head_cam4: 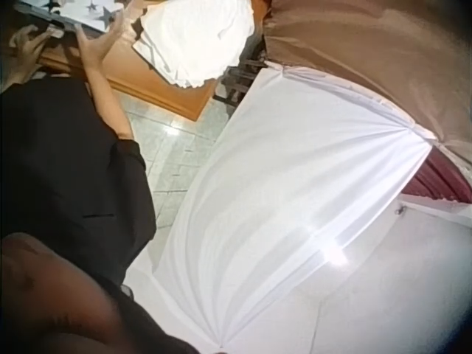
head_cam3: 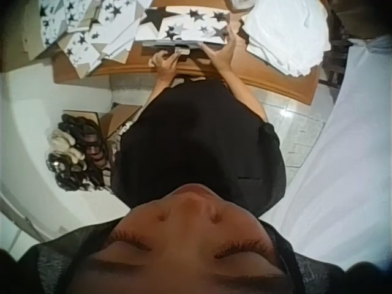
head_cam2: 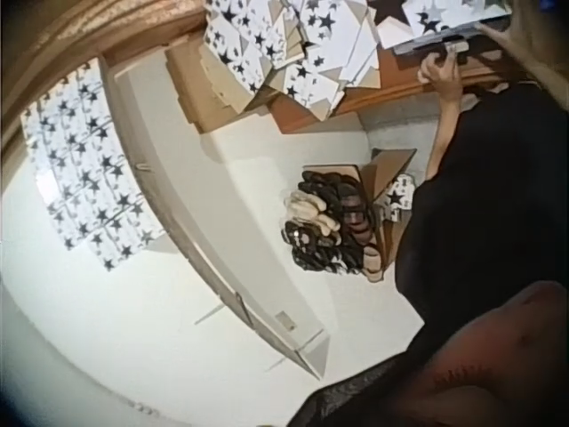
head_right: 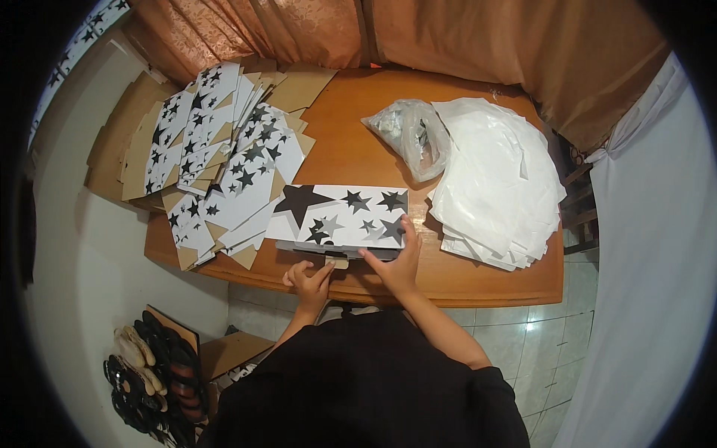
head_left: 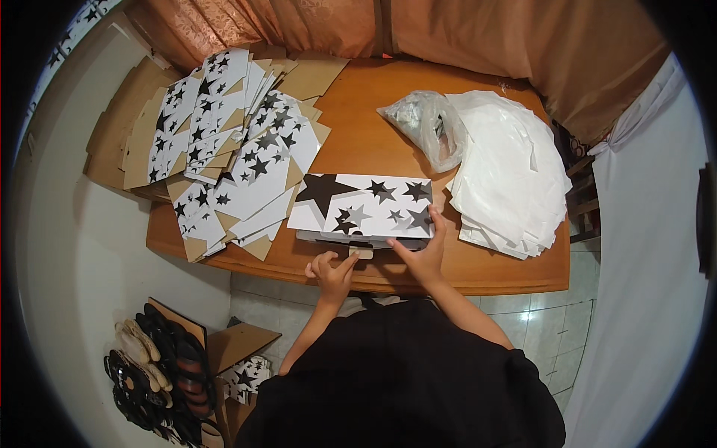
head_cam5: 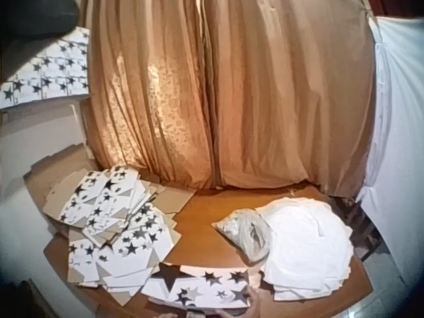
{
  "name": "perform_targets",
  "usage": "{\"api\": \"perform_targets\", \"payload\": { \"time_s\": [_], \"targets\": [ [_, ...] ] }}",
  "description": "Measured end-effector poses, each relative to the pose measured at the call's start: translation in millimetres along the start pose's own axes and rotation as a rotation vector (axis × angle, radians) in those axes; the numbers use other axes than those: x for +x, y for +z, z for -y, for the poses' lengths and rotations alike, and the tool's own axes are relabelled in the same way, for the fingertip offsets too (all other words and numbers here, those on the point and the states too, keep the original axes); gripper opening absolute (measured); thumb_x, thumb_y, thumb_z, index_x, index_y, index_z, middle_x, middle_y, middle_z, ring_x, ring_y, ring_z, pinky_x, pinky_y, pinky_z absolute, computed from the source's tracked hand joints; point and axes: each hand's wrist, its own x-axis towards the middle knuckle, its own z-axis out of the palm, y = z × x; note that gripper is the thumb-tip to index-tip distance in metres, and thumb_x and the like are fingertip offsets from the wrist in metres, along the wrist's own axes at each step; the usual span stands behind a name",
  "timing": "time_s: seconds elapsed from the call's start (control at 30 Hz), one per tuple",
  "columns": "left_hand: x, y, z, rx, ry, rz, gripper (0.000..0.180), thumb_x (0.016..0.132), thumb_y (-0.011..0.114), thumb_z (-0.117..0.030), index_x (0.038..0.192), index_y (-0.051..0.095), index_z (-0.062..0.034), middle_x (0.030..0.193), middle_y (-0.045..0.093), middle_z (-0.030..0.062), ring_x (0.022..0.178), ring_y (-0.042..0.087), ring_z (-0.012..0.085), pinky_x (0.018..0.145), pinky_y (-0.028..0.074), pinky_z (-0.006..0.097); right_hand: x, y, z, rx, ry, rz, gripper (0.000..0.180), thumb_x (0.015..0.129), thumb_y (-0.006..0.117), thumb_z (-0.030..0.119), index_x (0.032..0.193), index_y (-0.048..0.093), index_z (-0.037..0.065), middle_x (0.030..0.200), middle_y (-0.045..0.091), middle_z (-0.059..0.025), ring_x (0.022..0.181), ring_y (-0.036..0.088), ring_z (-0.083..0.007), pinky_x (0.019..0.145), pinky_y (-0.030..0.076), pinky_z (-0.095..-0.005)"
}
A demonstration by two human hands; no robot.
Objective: Fold flat cardboard templates into boxes, line them with tissue paper, and stack the finished boxes on a wall shelf.
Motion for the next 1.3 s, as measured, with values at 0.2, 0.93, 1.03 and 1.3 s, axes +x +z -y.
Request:
{"api": "perform_targets", "payload": {
  "time_s": [0.2,0.93,1.03,1.3],
  "targets": [
    [0,0,-9,0.009,-0.022,-0.054,0.026,0.072,0.069,-0.018,0.093,0.071,-0.0326,0.101,0.044,0.0003,0.105,0.036,0.0210,0.087,0.019,0.044,-11,-4,-15,-0.081,-0.050,0.060,0.048,0.061,0.082,0.026,0.105,0.067,0.011,0.137,0.034,-0.0233,0.124,0.036,-0.0387,0.100,0.032,-0.0436],
    [35,-18,15,-0.158,0.099,0.047,0.033,0.072,0.072,-0.029,0.101,0.067,-0.0147,0.109,0.062,0.0023,0.107,0.054,0.0198,0.100,0.021,0.048,-2,-42,-32,-0.245,-0.401,0.109,0.029,0.065,0.077,0.018,0.092,0.071,0.015,0.118,0.057,-0.0077,0.118,0.044,-0.0342,0.098,0.034,-0.0454],
    [38,-22,11,-0.112,0.098,0.026,0.036,0.069,0.075,-0.031,0.100,0.068,-0.0152,0.107,0.062,0.0020,0.106,0.054,0.0198,0.100,0.021,0.048,-2,-42,-29,-0.171,-0.357,0.109,0.028,0.065,0.077,0.016,0.091,0.071,0.013,0.114,0.059,-0.0089,0.117,0.045,-0.0348,0.096,0.037,-0.0451],
    [35,-16,12,-0.107,0.113,0.005,0.028,0.071,0.074,-0.025,0.097,0.068,-0.0152,0.105,0.062,0.0013,0.104,0.055,0.0193,0.100,0.023,0.045,-6,-42,-37,-0.122,-0.304,0.126,0.026,0.064,0.078,0.017,0.088,0.069,0.010,0.108,0.060,-0.0092,0.116,0.047,-0.0359,0.097,0.035,-0.0473]
  ]
}}
